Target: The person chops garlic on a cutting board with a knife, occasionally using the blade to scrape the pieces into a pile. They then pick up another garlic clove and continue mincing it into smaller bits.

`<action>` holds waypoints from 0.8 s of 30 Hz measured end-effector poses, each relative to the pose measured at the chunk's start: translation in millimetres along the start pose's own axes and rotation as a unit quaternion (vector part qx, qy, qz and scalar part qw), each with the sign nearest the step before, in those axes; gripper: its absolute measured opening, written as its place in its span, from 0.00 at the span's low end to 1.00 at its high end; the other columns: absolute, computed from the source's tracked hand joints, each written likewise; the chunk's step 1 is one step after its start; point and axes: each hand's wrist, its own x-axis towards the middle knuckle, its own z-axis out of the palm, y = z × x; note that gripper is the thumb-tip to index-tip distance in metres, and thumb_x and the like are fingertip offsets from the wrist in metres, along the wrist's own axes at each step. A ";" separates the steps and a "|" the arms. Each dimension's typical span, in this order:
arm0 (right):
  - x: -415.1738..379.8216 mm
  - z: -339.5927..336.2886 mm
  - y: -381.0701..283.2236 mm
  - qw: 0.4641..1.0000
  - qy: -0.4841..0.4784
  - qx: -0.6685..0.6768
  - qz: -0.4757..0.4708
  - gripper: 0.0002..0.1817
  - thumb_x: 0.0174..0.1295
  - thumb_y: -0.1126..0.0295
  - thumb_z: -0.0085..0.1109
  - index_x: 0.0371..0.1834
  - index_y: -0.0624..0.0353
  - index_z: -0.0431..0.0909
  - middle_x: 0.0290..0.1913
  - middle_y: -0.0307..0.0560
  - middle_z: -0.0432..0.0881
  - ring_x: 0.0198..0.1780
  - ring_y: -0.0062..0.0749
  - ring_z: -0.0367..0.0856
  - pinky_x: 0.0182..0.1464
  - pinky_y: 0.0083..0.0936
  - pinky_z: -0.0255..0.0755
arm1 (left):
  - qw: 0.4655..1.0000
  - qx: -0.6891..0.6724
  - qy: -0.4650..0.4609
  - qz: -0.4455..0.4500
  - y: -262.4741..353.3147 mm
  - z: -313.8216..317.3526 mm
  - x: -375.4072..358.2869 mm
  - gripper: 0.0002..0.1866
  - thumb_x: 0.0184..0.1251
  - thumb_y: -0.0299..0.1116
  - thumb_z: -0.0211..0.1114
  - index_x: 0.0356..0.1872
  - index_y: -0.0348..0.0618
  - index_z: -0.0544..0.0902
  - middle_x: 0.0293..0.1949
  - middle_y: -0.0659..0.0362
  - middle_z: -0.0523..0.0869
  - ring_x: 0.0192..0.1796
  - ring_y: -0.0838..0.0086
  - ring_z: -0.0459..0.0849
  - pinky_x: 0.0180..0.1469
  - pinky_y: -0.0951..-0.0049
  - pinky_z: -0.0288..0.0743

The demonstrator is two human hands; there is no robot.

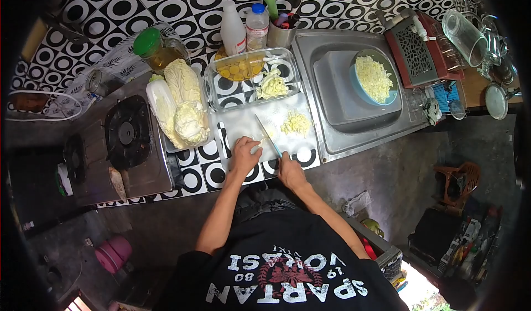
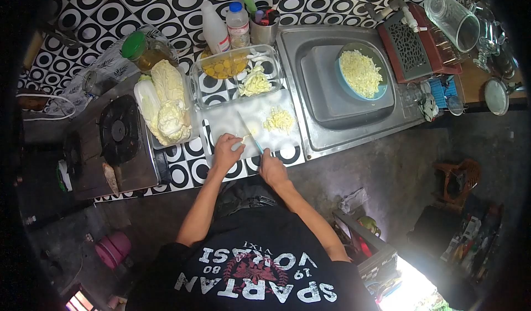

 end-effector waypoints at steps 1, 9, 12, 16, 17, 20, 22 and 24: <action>1.5 -3.2 0.3 1.000 0.001 0.000 0.001 0.11 0.66 0.67 0.44 0.38 0.66 0.63 0.27 0.74 0.77 0.35 0.71 0.76 0.38 0.56 0.69 | 1.000 -0.001 -0.001 0.001 -1.0 1.3 -2.6 0.10 0.45 0.29 0.70 0.32 0.42 0.86 0.31 0.55 0.80 0.38 0.60 0.77 0.44 0.65 0.73; -2.9 -21.3 -4.2 0.999 -0.017 -0.016 -0.034 0.11 0.66 0.68 0.44 0.38 0.67 0.63 0.26 0.73 0.77 0.33 0.70 0.76 0.37 0.55 0.69 | 0.999 -0.046 -0.008 -0.025 -5.1 2.5 -3.1 0.07 0.51 0.25 0.66 0.33 0.41 0.86 0.29 0.53 0.79 0.37 0.60 0.78 0.41 0.65 0.73; -2.5 -5.4 2.2 0.999 -0.004 0.013 -0.030 0.11 0.66 0.68 0.44 0.38 0.67 0.63 0.24 0.73 0.76 0.32 0.70 0.76 0.36 0.55 0.69 | 0.999 -0.032 0.000 -0.004 -7.2 4.4 -1.6 0.09 0.49 0.25 0.67 0.34 0.41 0.86 0.28 0.54 0.79 0.34 0.62 0.79 0.38 0.67 0.72; 1.6 7.8 5.3 1.000 0.007 0.020 -0.018 0.11 0.66 0.68 0.44 0.38 0.67 0.62 0.24 0.73 0.76 0.32 0.69 0.76 0.36 0.55 0.69 | 0.999 -0.035 -0.011 -0.012 -5.0 3.6 -1.2 0.07 0.51 0.26 0.66 0.32 0.41 0.86 0.29 0.54 0.79 0.36 0.60 0.78 0.40 0.65 0.73; 5.4 8.9 5.8 1.000 0.009 0.010 -0.026 0.11 0.66 0.67 0.44 0.38 0.67 0.62 0.24 0.73 0.76 0.32 0.70 0.76 0.36 0.55 0.69 | 0.999 -0.035 -0.007 -0.007 -3.9 2.8 -0.6 0.07 0.50 0.27 0.66 0.32 0.41 0.86 0.29 0.53 0.79 0.36 0.60 0.78 0.40 0.65 0.73; 14.2 -2.1 2.6 0.999 0.007 -0.006 -0.031 0.12 0.66 0.67 0.44 0.38 0.67 0.62 0.24 0.73 0.76 0.32 0.70 0.76 0.36 0.56 0.69 | 0.999 -0.036 0.004 0.005 -1.9 3.4 -1.7 0.08 0.49 0.28 0.67 0.32 0.42 0.87 0.29 0.53 0.78 0.36 0.60 0.78 0.40 0.66 0.73; 13.5 -12.5 -1.4 0.999 0.002 -0.011 -0.030 0.12 0.66 0.66 0.44 0.38 0.67 0.62 0.24 0.74 0.76 0.32 0.70 0.76 0.36 0.56 0.70 | 0.999 -0.036 0.012 0.009 -2.6 3.5 -1.0 0.08 0.48 0.29 0.68 0.32 0.42 0.87 0.29 0.53 0.78 0.37 0.60 0.78 0.40 0.66 0.73; 10.1 -19.5 -4.4 0.999 -0.006 -0.034 -0.036 0.11 0.66 0.67 0.45 0.38 0.67 0.63 0.25 0.74 0.76 0.33 0.70 0.76 0.38 0.56 0.70 | 0.999 -0.038 0.005 0.000 -4.6 4.0 -1.4 0.08 0.48 0.29 0.68 0.32 0.42 0.87 0.29 0.53 0.78 0.37 0.61 0.78 0.40 0.66 0.73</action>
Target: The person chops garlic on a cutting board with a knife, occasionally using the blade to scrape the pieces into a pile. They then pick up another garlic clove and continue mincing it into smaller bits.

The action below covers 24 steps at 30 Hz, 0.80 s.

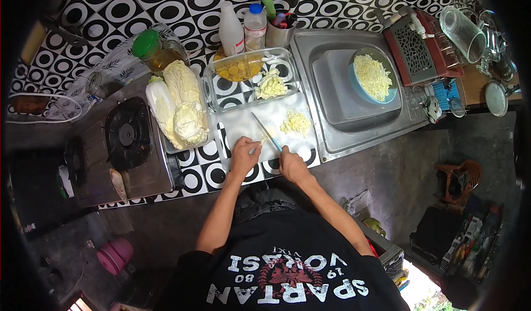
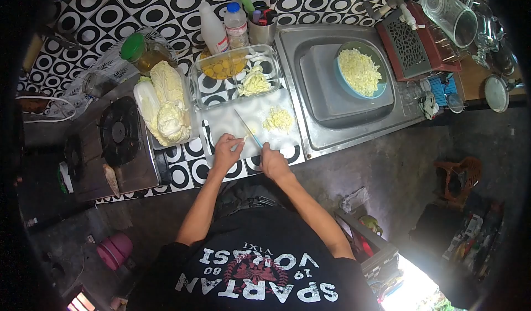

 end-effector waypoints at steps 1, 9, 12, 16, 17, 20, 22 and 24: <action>-1.2 0.8 0.3 1.000 -0.001 -0.001 0.000 0.11 0.66 0.67 0.45 0.38 0.67 0.63 0.25 0.74 0.76 0.33 0.70 0.76 0.38 0.56 0.70 | 1.000 0.000 0.000 -0.001 -1.1 0.9 -0.3 0.08 0.48 0.29 0.68 0.32 0.42 0.87 0.29 0.53 0.78 0.37 0.61 0.78 0.40 0.66 0.73; -7.3 23.5 0.1 0.999 0.005 0.024 0.031 0.10 0.65 0.68 0.46 0.37 0.67 0.63 0.26 0.74 0.76 0.34 0.69 0.77 0.38 0.55 0.69 | 1.000 -0.009 -0.001 -0.015 1.3 0.3 -0.9 0.08 0.49 0.28 0.68 0.32 0.43 0.87 0.28 0.54 0.77 0.36 0.62 0.77 0.39 0.66 0.72; 2.3 14.9 -2.3 0.999 0.011 0.032 -0.004 0.11 0.65 0.68 0.46 0.38 0.67 0.63 0.26 0.73 0.77 0.34 0.69 0.77 0.39 0.55 0.70 | 1.000 -0.010 -0.012 -0.016 1.5 -0.7 0.2 0.07 0.49 0.27 0.68 0.32 0.43 0.87 0.29 0.54 0.77 0.36 0.62 0.77 0.40 0.66 0.72; -1.1 -6.1 -13.0 1.000 -0.001 -0.011 0.004 0.11 0.65 0.68 0.46 0.38 0.67 0.63 0.26 0.72 0.77 0.34 0.70 0.77 0.39 0.54 0.70 | 0.999 0.006 -0.027 -0.025 3.3 -0.1 2.2 0.07 0.50 0.27 0.67 0.32 0.43 0.87 0.29 0.53 0.77 0.35 0.61 0.77 0.39 0.66 0.72; -3.7 -10.3 -13.5 1.000 -0.026 -0.012 0.012 0.13 0.60 0.69 0.51 0.40 0.67 0.63 0.29 0.71 0.78 0.36 0.67 0.78 0.40 0.52 0.72 | 0.999 0.001 -0.028 -0.037 4.3 1.6 3.0 0.07 0.49 0.26 0.67 0.32 0.42 0.87 0.28 0.53 0.77 0.33 0.61 0.77 0.38 0.66 0.72; -10.4 -1.7 -8.8 0.999 -0.041 -0.009 0.031 0.15 0.56 0.70 0.55 0.41 0.66 0.62 0.30 0.69 0.79 0.38 0.64 0.79 0.41 0.51 0.73 | 0.999 -0.014 -0.011 -0.036 2.3 7.2 2.4 0.07 0.49 0.23 0.66 0.31 0.42 0.87 0.28 0.52 0.77 0.31 0.60 0.77 0.35 0.66 0.73; -14.9 12.9 -0.5 0.999 -0.029 -0.005 0.043 0.14 0.58 0.70 0.54 0.41 0.66 0.62 0.30 0.68 0.79 0.38 0.64 0.79 0.41 0.51 0.73 | 0.999 -0.025 0.005 -0.022 3.9 8.9 2.6 0.07 0.49 0.22 0.66 0.31 0.42 0.86 0.27 0.52 0.77 0.30 0.60 0.77 0.34 0.66 0.72; -15.2 24.2 1.5 0.999 -0.002 0.015 0.041 0.11 0.66 0.67 0.44 0.39 0.66 0.62 0.26 0.73 0.77 0.34 0.70 0.76 0.38 0.56 0.69 | 0.998 -0.049 0.007 -0.045 6.8 7.0 2.0 0.08 0.48 0.21 0.65 0.31 0.41 0.86 0.27 0.52 0.77 0.30 0.61 0.78 0.34 0.66 0.72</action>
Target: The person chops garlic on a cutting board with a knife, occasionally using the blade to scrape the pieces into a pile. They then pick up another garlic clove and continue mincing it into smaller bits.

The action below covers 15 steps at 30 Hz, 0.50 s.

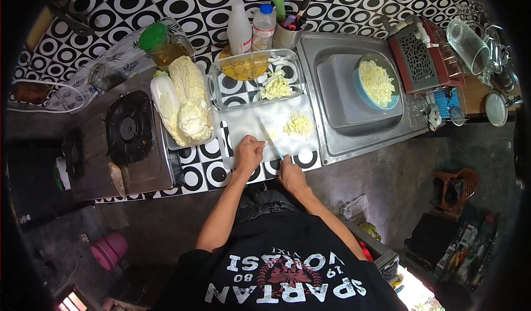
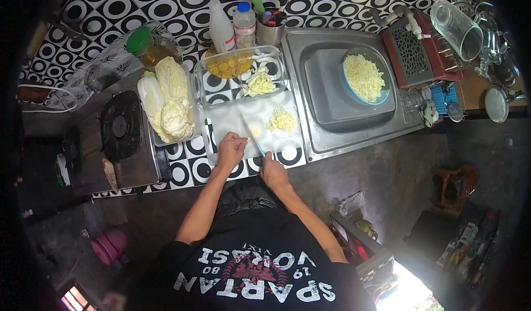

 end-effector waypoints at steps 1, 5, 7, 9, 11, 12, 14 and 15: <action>2.1 1.4 -0.9 1.000 0.003 0.001 0.001 0.10 0.66 0.68 0.44 0.38 0.66 0.62 0.26 0.73 0.77 0.34 0.70 0.76 0.38 0.56 0.69 | 1.000 0.001 0.003 0.001 -0.4 -0.5 1.0 0.08 0.48 0.21 0.65 0.31 0.41 0.86 0.27 0.52 0.77 0.30 0.61 0.78 0.34 0.66 0.72; 14.1 -9.4 0.0 0.999 0.019 -0.006 -0.026 0.10 0.65 0.68 0.45 0.38 0.66 0.63 0.25 0.72 0.77 0.33 0.70 0.76 0.38 0.56 0.69 | 1.000 0.000 0.005 0.012 -1.0 3.4 0.6 0.08 0.49 0.21 0.65 0.31 0.40 0.86 0.28 0.51 0.77 0.30 0.61 0.78 0.34 0.66 0.72; 14.1 -22.9 -6.1 0.999 0.008 -0.035 -0.038 0.10 0.64 0.69 0.45 0.38 0.67 0.63 0.25 0.72 0.77 0.33 0.69 0.77 0.37 0.55 0.70 | 1.000 -0.001 0.012 0.008 1.9 3.6 0.1 0.08 0.49 0.21 0.65 0.32 0.39 0.86 0.28 0.51 0.77 0.30 0.61 0.78 0.34 0.66 0.72; 8.4 -28.3 -6.9 0.999 0.006 -0.033 -0.041 0.10 0.64 0.69 0.46 0.37 0.67 0.64 0.25 0.72 0.77 0.33 0.69 0.77 0.37 0.55 0.70 | 1.000 -0.007 0.014 -0.014 4.7 4.1 1.3 0.07 0.50 0.21 0.65 0.32 0.39 0.86 0.29 0.51 0.77 0.30 0.60 0.77 0.34 0.66 0.72; 3.0 -33.7 -9.9 0.998 -0.047 -0.033 -0.015 0.12 0.60 0.71 0.50 0.42 0.66 0.63 0.31 0.72 0.79 0.39 0.66 0.79 0.43 0.51 0.72 | 1.000 -0.002 0.021 -0.008 3.7 5.2 2.9 0.07 0.50 0.21 0.65 0.32 0.39 0.86 0.28 0.51 0.77 0.31 0.60 0.77 0.34 0.66 0.72; 0.8 -27.6 -8.0 0.998 -0.047 -0.034 -0.016 0.12 0.60 0.71 0.50 0.42 0.66 0.63 0.31 0.72 0.79 0.39 0.66 0.79 0.43 0.51 0.72 | 1.000 0.002 0.022 -0.002 1.5 6.5 2.2 0.07 0.50 0.21 0.65 0.32 0.39 0.86 0.28 0.51 0.77 0.31 0.60 0.77 0.35 0.66 0.72; -2.9 -10.1 0.6 1.000 0.010 -0.022 -0.004 0.11 0.64 0.67 0.47 0.40 0.66 0.63 0.26 0.71 0.77 0.34 0.69 0.77 0.38 0.56 0.69 | 1.000 -0.007 0.029 -0.004 -2.9 9.8 1.6 0.07 0.50 0.21 0.65 0.32 0.40 0.86 0.27 0.51 0.76 0.31 0.60 0.77 0.35 0.66 0.72; -2.9 -6.5 0.7 1.000 0.007 -0.021 -0.005 0.11 0.64 0.68 0.47 0.40 0.65 0.62 0.26 0.71 0.78 0.34 0.69 0.77 0.38 0.56 0.69 | 1.000 -0.012 0.028 -0.005 -2.4 9.3 1.3 0.07 0.49 0.21 0.66 0.32 0.40 0.86 0.27 0.51 0.76 0.31 0.60 0.77 0.35 0.66 0.72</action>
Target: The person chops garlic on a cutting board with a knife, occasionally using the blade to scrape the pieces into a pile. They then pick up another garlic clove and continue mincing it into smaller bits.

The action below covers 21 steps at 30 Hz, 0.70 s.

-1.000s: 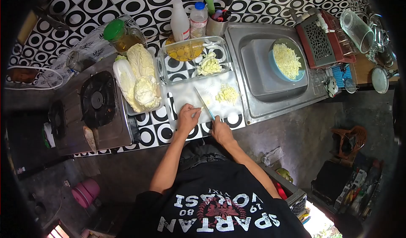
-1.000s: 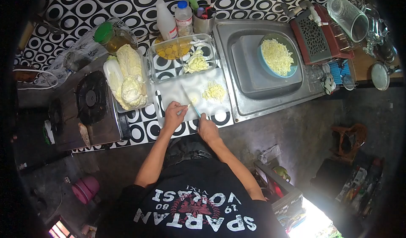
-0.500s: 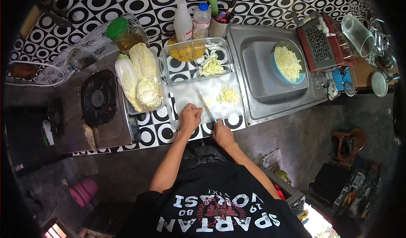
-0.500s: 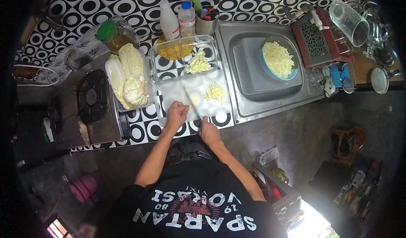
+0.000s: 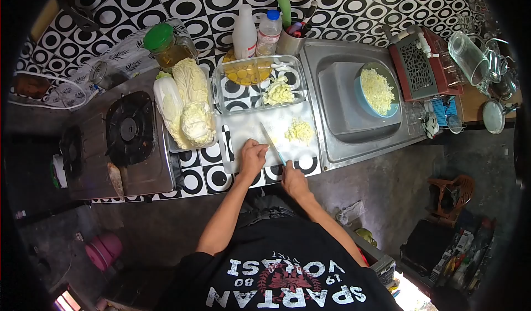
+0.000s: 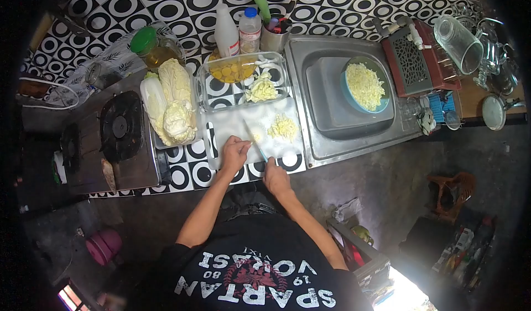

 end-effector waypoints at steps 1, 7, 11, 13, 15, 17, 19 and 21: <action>4.3 3.1 -0.3 1.000 0.001 -0.002 0.000 0.11 0.64 0.68 0.47 0.40 0.65 0.62 0.26 0.71 0.78 0.34 0.69 0.77 0.38 0.56 0.69 | 1.000 -0.005 -0.001 -0.001 0.5 -0.3 0.0 0.07 0.49 0.22 0.66 0.32 0.40 0.86 0.27 0.51 0.76 0.31 0.60 0.77 0.35 0.66 0.72; 21.3 -16.4 -16.9 1.000 -0.012 -0.028 -0.005 0.11 0.63 0.68 0.48 0.40 0.65 0.62 0.27 0.72 0.77 0.36 0.68 0.77 0.40 0.55 0.70 | 1.000 0.011 -0.005 0.003 0.8 -1.7 0.6 0.08 0.49 0.22 0.66 0.32 0.41 0.86 0.28 0.51 0.76 0.31 0.61 0.77 0.35 0.66 0.71; 9.3 -15.7 -8.7 1.000 -0.014 -0.004 -0.012 0.11 0.61 0.71 0.50 0.40 0.66 0.63 0.28 0.70 0.78 0.36 0.66 0.78 0.41 0.54 0.71 | 1.000 0.008 0.000 -0.008 2.6 -1.3 1.0 0.08 0.49 0.22 0.66 0.32 0.41 0.86 0.28 0.51 0.76 0.31 0.60 0.77 0.34 0.66 0.71; -1.5 -8.7 -8.0 1.000 -0.015 0.004 -0.001 0.10 0.62 0.70 0.49 0.40 0.66 0.63 0.28 0.70 0.78 0.36 0.66 0.78 0.41 0.54 0.71 | 1.000 -0.010 -0.005 -0.028 2.6 -0.2 1.5 0.07 0.49 0.22 0.66 0.32 0.41 0.86 0.28 0.51 0.75 0.31 0.60 0.76 0.34 0.65 0.70; -1.4 -4.0 -8.1 1.000 -0.016 0.011 0.009 0.10 0.62 0.70 0.47 0.40 0.65 0.63 0.28 0.70 0.78 0.36 0.66 0.78 0.41 0.54 0.70 | 0.999 -0.009 -0.003 -0.031 3.4 0.9 2.1 0.07 0.49 0.22 0.66 0.31 0.41 0.86 0.27 0.51 0.75 0.31 0.60 0.76 0.34 0.65 0.70; 3.8 5.0 -7.6 0.999 -0.012 0.002 0.030 0.10 0.62 0.70 0.48 0.40 0.65 0.63 0.29 0.70 0.79 0.37 0.66 0.78 0.41 0.54 0.71 | 0.999 -0.007 -0.004 -0.032 3.5 -1.0 2.3 0.07 0.49 0.23 0.66 0.31 0.41 0.86 0.27 0.51 0.75 0.31 0.60 0.76 0.34 0.65 0.70; 18.8 10.2 -5.2 1.000 0.008 0.011 -0.001 0.10 0.62 0.70 0.48 0.40 0.66 0.63 0.26 0.70 0.78 0.35 0.68 0.77 0.40 0.55 0.70 | 1.000 0.000 -0.011 -0.026 4.2 -1.4 3.0 0.07 0.48 0.22 0.66 0.31 0.42 0.86 0.27 0.52 0.75 0.31 0.60 0.76 0.35 0.66 0.71; 28.0 4.4 -7.9 0.999 0.030 0.020 -0.026 0.10 0.62 0.70 0.48 0.39 0.67 0.63 0.24 0.71 0.77 0.33 0.69 0.76 0.39 0.56 0.69 | 0.999 0.006 -0.014 -0.029 5.4 -1.6 2.6 0.07 0.48 0.22 0.66 0.31 0.42 0.86 0.27 0.52 0.75 0.31 0.60 0.76 0.35 0.65 0.71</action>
